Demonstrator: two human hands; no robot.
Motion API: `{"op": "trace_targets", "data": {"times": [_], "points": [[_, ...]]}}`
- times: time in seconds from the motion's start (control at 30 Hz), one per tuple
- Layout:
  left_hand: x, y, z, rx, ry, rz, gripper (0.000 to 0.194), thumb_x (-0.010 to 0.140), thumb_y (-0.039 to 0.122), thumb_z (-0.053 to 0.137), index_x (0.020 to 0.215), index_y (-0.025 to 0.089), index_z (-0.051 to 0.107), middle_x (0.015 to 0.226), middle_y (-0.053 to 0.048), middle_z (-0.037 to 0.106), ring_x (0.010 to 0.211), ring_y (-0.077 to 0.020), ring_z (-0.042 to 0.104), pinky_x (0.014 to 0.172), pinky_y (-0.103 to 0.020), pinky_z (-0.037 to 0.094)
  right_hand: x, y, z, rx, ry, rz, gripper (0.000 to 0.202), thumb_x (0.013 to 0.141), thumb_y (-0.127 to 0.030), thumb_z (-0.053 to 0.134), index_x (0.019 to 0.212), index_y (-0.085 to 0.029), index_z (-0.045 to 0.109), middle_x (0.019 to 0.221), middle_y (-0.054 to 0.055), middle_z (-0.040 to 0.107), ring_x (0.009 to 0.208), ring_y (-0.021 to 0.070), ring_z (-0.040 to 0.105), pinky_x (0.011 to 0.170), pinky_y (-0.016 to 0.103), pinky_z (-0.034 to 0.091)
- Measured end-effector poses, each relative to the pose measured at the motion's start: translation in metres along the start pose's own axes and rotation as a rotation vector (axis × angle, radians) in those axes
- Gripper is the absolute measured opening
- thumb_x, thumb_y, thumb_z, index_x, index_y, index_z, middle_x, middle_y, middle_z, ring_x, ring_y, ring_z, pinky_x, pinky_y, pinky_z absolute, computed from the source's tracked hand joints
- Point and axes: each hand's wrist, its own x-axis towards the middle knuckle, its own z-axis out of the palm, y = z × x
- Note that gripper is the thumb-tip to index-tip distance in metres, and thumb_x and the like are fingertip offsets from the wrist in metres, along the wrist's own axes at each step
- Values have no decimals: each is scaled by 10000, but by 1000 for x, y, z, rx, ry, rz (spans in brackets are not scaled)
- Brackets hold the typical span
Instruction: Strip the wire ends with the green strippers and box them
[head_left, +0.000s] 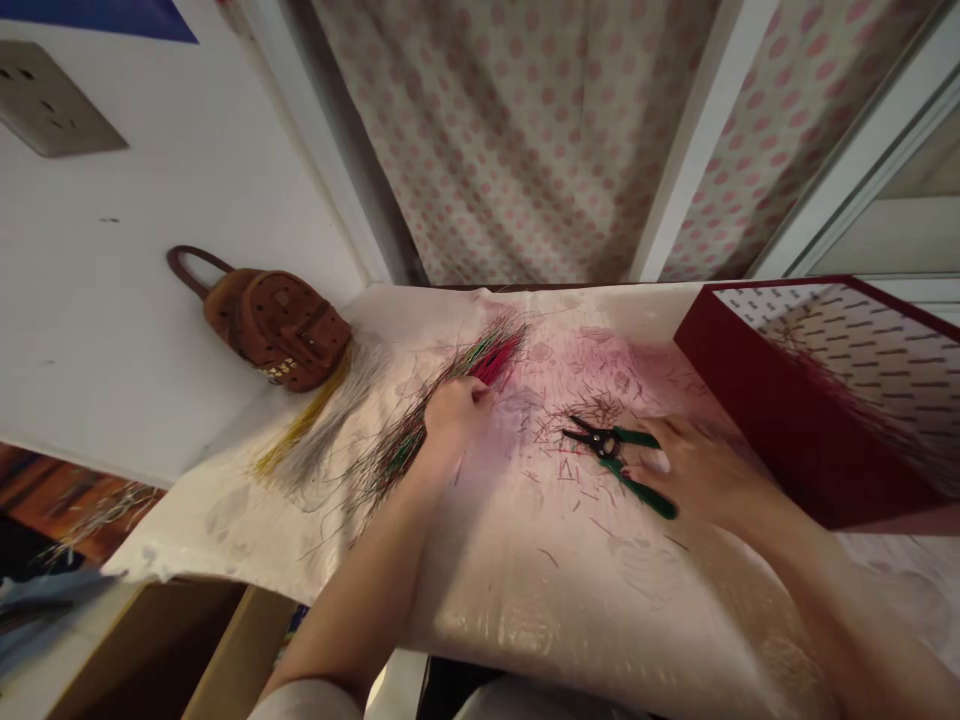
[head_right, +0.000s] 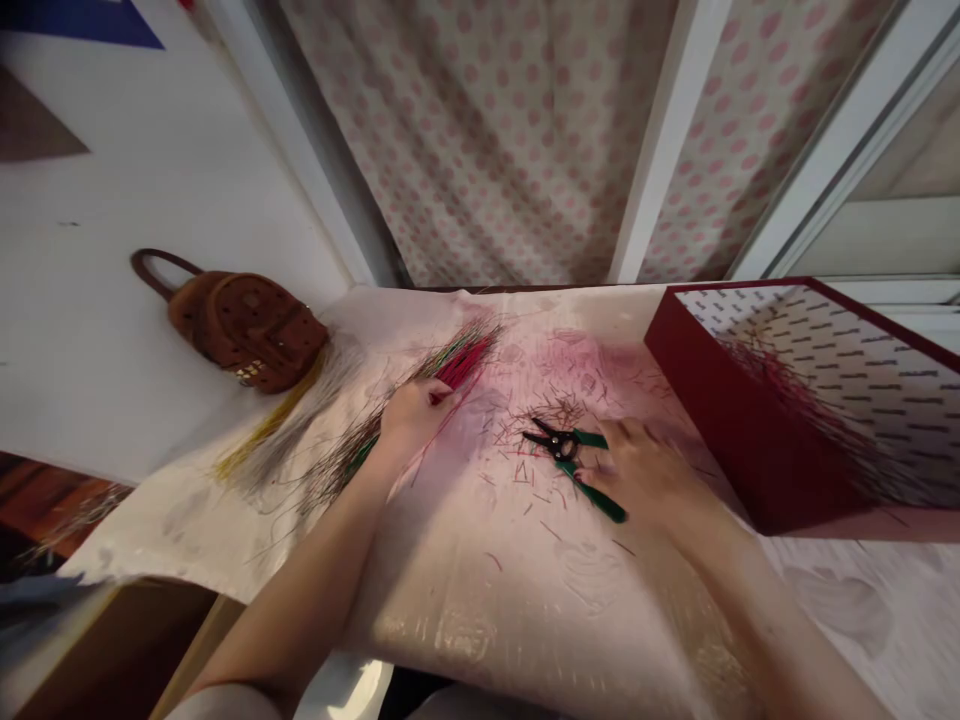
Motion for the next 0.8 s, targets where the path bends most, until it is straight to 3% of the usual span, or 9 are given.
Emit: {"op": "trace_targets", "data": {"times": [0.13, 0.43, 0.67, 0.8], "points": [[0, 5, 13, 156, -36, 43, 178, 842, 345, 693, 937, 232, 793, 1059, -128, 755, 1023, -309, 675, 813, -361, 509, 1, 2, 8, -48, -82, -11, 637, 894, -490, 570, 1439, -163, 532, 1265, 200, 654, 1191, 406, 606, 966, 521, 468], [3, 7, 17, 189, -73, 84, 157, 882, 222, 614, 924, 185, 761, 1066, -154, 740, 1074, -307, 668, 907, -362, 503, 1, -4, 1, 37, -128, 125, 453, 802, -513, 641, 1104, -176, 660, 1209, 207, 662, 1102, 399, 648, 871, 478, 524], [1, 7, 12, 50, -9, 44, 215, 956, 237, 529, 1087, 187, 693, 928, -110, 758, 851, -256, 702, 768, -329, 497, -2, -7, 0, 32, -90, 122, 460, 788, -493, 656, 1129, -184, 673, 1170, 197, 705, 1043, 405, 685, 836, 485, 524], [0, 5, 11, -199, 51, 127, 256, 942, 215, 556, 1154, 217, 700, 1049, -67, 777, 900, -209, 705, 798, -290, 499, -2, -9, -2, 34, -131, 108, 482, 806, -457, 649, 1198, -176, 660, 1202, 187, 699, 1094, 393, 673, 885, 473, 513]]}}
